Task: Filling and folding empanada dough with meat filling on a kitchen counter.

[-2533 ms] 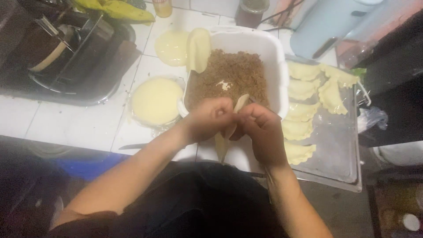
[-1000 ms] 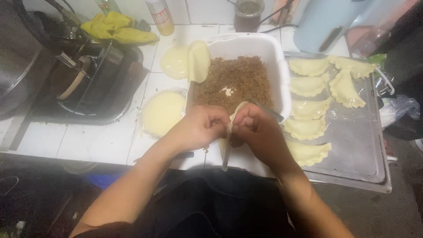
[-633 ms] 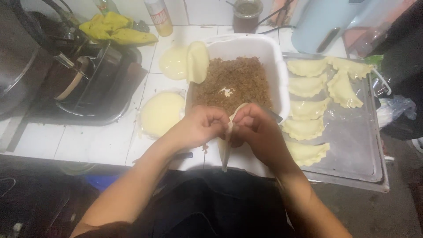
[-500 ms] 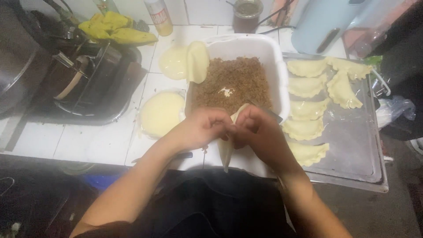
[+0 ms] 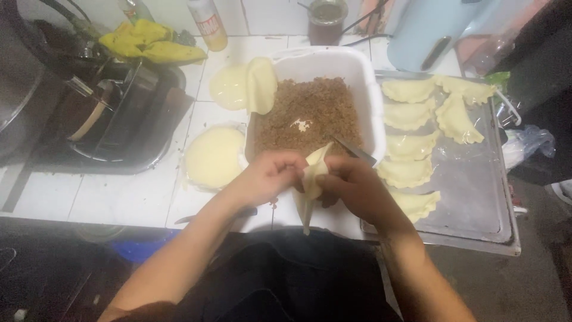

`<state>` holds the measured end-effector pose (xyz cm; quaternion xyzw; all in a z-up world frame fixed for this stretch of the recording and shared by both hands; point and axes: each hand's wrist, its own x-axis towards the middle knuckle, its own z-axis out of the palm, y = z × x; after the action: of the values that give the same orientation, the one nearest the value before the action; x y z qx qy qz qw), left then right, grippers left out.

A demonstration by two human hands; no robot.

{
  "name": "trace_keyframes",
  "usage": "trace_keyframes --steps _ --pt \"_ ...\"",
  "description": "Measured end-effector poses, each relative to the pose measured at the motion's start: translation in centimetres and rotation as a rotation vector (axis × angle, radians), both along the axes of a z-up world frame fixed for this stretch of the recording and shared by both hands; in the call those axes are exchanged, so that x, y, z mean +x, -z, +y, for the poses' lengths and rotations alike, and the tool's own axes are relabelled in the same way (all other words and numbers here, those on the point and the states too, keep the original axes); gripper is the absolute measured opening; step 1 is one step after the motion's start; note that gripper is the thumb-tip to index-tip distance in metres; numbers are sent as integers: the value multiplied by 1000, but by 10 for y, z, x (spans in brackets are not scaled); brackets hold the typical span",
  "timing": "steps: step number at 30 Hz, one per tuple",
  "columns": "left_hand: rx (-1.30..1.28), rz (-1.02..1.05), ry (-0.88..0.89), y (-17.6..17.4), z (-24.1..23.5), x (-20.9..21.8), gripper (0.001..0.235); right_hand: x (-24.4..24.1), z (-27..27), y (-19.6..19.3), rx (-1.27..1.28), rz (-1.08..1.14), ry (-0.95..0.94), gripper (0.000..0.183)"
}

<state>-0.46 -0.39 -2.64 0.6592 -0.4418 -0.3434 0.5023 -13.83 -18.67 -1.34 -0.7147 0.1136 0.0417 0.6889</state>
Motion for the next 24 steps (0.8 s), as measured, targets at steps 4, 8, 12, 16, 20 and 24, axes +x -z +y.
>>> trace_keyframes --steps 4,8,12,16,20,24 --pt "57 149 -189 -3 -2 -8 11 5 5 18 19 -88 64 17" --pt "13 21 -277 -11 -5 -18 28 14 14 22 -103 -137 66 14" --pt "89 -7 -286 -12 1 -18 20 8 16 23 -60 -155 80 15" --pt "155 167 -467 -7 2 -19 25 2 12 34 21 -161 189 21" --pt "148 -116 -433 -9 -2 -35 22 7 22 -12 -411 105 170 31" --pt "-151 -410 -359 0 2 -34 24 1 12 6 -212 -65 163 32"
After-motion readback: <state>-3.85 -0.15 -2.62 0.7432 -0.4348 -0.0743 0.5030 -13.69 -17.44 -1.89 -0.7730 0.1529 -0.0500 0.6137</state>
